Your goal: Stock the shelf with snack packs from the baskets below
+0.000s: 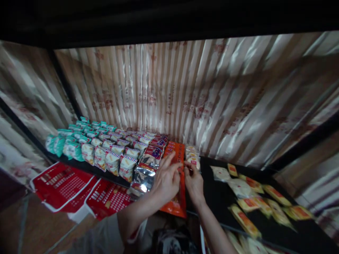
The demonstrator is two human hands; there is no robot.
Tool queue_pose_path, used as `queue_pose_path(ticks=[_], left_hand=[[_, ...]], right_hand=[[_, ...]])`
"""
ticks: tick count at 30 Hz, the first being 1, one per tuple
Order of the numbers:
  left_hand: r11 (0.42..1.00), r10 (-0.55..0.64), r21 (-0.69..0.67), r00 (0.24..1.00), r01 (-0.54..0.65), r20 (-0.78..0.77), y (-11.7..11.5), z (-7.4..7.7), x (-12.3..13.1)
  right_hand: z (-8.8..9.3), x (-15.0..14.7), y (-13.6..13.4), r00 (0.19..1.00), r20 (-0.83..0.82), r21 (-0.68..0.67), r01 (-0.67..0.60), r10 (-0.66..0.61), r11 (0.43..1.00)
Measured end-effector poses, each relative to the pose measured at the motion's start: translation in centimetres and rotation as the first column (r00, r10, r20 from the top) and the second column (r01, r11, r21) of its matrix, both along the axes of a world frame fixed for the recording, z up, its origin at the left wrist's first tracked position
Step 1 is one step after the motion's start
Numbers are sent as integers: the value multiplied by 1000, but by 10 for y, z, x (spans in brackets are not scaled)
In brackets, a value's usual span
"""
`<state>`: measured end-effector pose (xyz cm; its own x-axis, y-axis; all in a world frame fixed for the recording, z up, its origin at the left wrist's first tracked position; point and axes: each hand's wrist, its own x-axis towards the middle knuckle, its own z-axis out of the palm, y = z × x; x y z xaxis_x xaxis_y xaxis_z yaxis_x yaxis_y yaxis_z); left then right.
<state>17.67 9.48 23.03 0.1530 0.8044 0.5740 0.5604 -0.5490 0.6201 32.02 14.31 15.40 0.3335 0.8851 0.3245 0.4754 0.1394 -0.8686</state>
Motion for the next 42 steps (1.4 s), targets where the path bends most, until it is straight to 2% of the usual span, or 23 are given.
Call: queue_pose_path(ticks=[4, 8, 11, 13, 17, 21, 24, 29, 33, 37, 42], left_hand=[[977, 192, 102, 981, -188, -29, 13, -12, -89], [908, 403, 149, 913, -392, -56, 20, -42, -167], [870, 477, 196, 872, -452, -109, 17, -69, -210], [865, 493, 192, 859, -464, -141, 14, -85, -230], [880, 474, 149, 857, -452, -203, 12, -104, -249], [911, 412, 124, 871, -393, -267, 17, -112, -257], [920, 391, 103, 870, -378, -301, 23, -116, -261], [933, 357, 79, 871, -352, -337, 33, -121, -270], [939, 341, 91, 870, -331, -355, 40, -124, -279], [943, 332, 121, 872, -309, -359, 43, -125, -284], [958, 285, 125, 895, -257, -342, 39, -121, -297]], right_hand=[[21, -58, 9, 993, -61, 30, -100, 101, 995], [33, -114, 18, 974, -26, 58, -225, 227, 973], [36, -154, 21, 945, 21, 30, -328, 327, 944], [37, -178, 21, 923, 60, 17, -381, 379, 924], [37, -220, 18, 894, 123, -30, -431, 431, 902], [36, -250, 19, 856, 204, -26, -480, 474, 877], [32, -265, 23, 851, 267, -12, -466, 452, 885], [27, -281, 27, 851, 321, -47, -423, 415, 905], [28, -293, 28, 860, 283, -79, -420, 424, 904], [28, -305, 29, 864, 245, -58, -440, 440, 896], [25, -306, 24, 888, 260, -29, -386, 380, 922]])
